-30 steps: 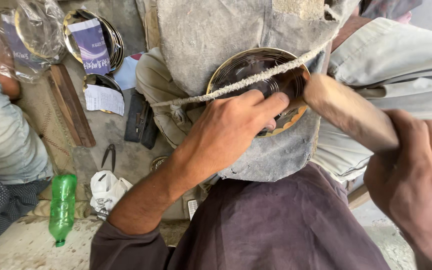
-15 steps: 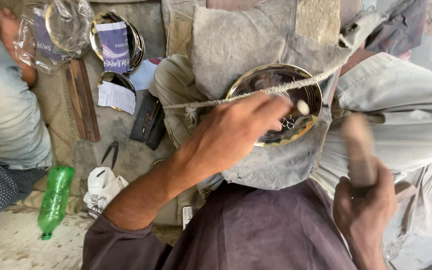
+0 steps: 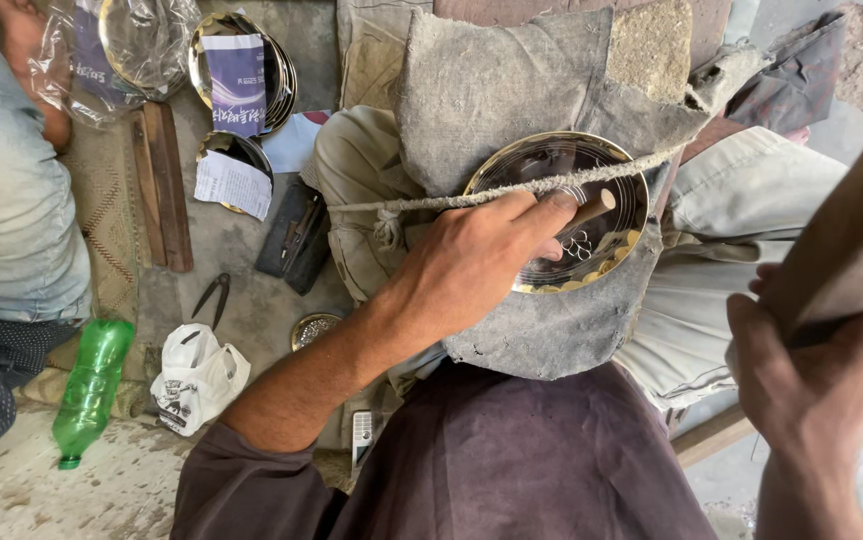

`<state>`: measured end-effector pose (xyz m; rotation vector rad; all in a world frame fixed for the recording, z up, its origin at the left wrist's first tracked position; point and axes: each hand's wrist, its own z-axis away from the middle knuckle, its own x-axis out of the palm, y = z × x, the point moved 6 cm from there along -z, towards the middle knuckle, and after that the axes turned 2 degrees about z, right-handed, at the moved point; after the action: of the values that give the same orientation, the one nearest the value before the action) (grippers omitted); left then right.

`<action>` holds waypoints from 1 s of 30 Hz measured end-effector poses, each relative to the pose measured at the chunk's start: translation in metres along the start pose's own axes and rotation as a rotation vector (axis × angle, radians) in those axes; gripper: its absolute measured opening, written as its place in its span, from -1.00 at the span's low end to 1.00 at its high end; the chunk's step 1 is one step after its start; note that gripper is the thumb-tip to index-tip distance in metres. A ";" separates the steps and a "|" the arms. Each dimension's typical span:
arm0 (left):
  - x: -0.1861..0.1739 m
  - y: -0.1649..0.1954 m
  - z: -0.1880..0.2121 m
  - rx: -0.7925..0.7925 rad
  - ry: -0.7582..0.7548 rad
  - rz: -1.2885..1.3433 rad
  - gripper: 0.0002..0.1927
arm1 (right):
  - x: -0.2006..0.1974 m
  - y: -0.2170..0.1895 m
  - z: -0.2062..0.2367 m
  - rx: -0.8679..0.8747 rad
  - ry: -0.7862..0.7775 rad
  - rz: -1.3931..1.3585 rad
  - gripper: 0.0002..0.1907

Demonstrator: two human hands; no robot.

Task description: The person sits cross-legged on the floor with a brass plate on their lap and engraves a decorative pattern into it, holding a punch against the surface and striking it with a hammer. They reposition the plate, continue chasing the design, and later use a wooden mallet and punch to work the pattern.

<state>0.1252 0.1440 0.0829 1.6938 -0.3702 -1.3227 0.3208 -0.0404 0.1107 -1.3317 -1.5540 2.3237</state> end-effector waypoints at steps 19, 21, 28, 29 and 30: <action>-0.005 0.013 0.032 -0.247 0.494 -0.056 -0.75 | 0.020 -0.143 -0.072 -0.586 -0.189 0.910 -0.56; -0.002 0.010 0.035 -0.253 0.513 -0.053 -0.77 | 0.031 -0.129 -0.062 -0.510 -0.346 1.259 -0.59; -0.008 -0.005 0.055 -0.083 0.649 0.097 -0.83 | 0.015 -0.004 0.004 -0.104 -0.174 0.629 -0.48; -0.010 -0.008 0.063 -0.085 0.664 0.112 -0.84 | 0.019 0.030 0.012 0.044 -0.182 0.568 -0.40; -0.011 -0.010 0.069 -0.088 0.678 0.125 -0.85 | 0.023 0.067 0.024 0.231 -0.318 0.650 -0.41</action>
<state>0.0570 0.1244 0.0818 1.8895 -0.0163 -0.6041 0.3169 -0.0801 0.0474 -1.6507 -0.9330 3.1066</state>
